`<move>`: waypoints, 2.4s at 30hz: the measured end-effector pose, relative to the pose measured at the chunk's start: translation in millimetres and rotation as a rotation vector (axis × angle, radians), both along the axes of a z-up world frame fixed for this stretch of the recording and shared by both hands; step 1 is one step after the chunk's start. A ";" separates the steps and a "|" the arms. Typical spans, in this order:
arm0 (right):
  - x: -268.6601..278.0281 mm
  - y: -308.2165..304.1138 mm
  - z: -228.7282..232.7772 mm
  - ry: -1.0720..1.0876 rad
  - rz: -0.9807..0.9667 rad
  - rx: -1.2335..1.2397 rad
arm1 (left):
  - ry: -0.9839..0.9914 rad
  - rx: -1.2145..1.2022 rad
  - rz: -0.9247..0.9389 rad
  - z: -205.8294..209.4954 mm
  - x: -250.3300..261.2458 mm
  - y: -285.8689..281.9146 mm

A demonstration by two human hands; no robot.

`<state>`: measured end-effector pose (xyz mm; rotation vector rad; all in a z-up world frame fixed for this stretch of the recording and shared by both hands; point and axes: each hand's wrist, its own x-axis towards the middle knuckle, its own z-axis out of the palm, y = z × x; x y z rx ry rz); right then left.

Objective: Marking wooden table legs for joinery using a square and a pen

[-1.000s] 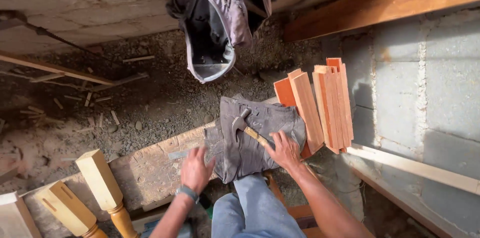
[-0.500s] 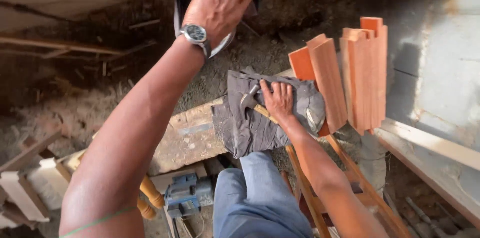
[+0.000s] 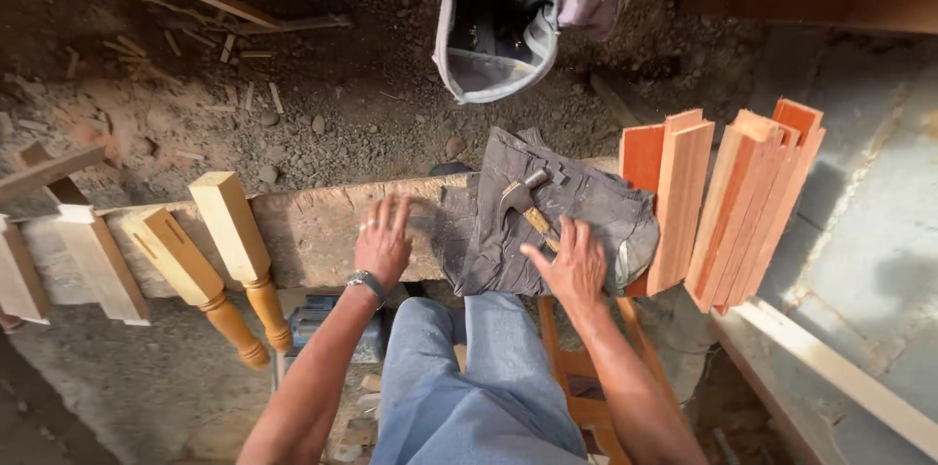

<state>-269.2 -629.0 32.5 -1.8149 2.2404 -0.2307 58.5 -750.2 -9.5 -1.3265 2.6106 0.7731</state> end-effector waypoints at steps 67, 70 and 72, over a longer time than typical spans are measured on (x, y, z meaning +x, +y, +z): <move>426.3 -182.9 -83.2 -1.422 -0.504 0.711 | 0.047 -0.627 1.008 -50.9 235.6 18.3; 430.6 -182.9 -86.4 -1.443 -0.567 0.720 | 0.056 -0.659 0.923 -39.5 249.1 6.1; 429.5 -187.1 -84.2 -1.440 -0.593 0.727 | 0.078 -0.647 0.901 -31.7 255.8 -4.8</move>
